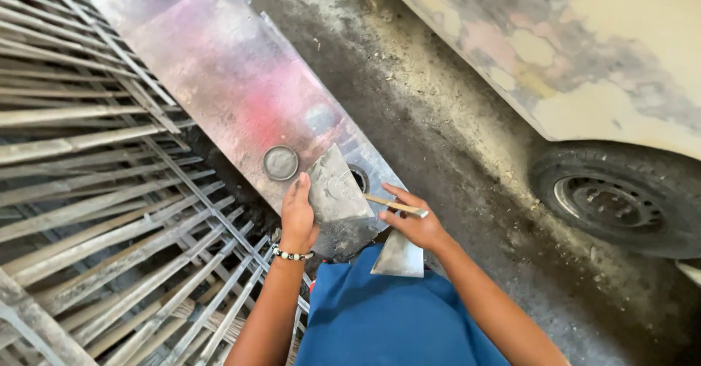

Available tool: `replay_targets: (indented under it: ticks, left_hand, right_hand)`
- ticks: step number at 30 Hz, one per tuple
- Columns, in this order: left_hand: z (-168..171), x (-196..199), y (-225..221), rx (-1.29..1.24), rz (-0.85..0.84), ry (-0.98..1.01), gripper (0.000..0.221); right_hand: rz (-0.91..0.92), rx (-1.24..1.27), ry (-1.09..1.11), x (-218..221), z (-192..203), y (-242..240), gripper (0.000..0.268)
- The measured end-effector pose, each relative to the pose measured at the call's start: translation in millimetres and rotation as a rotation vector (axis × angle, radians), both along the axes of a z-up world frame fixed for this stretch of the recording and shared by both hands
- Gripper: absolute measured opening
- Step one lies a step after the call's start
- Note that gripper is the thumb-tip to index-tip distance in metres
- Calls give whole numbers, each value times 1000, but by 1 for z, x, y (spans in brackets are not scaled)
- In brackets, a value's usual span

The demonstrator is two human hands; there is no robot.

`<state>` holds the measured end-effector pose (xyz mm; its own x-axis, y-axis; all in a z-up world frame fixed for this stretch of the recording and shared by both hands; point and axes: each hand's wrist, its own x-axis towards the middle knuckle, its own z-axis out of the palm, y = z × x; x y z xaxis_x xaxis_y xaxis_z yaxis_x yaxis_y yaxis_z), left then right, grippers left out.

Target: The person scoops a grey paste from a container onto a metal palette knife and applies it to the side panel of a vehicle. They spread the filler across the surface using the knife, repeatedly returning to the container to gather more material.

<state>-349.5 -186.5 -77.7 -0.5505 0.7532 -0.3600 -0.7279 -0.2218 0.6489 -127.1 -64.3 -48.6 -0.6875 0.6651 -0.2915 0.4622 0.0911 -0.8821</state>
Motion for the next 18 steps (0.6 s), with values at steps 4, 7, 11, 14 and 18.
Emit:
replay_targets:
  ticks: [4,7,11,14,18]
  left_hand:
    - [26,9,11,30,-57,28,37]
    - [49,19,19,-58,-96,87,37]
    - [88,44,39,-22,-187,23,37]
    - [119,78,54,-54,-295,66,36]
    - [130,131,86,-53,-497,85,39]
  right_hand:
    - [-28,-143,147,44,-26,6,82]
    - [0,-187,105,92,-66,18,57]
    - [-176,-537,220,154,-86,18,59]
    - [-344,-743,247,204,-109,9,58]
    - [-438,-992,524,249,-105,-5,48]
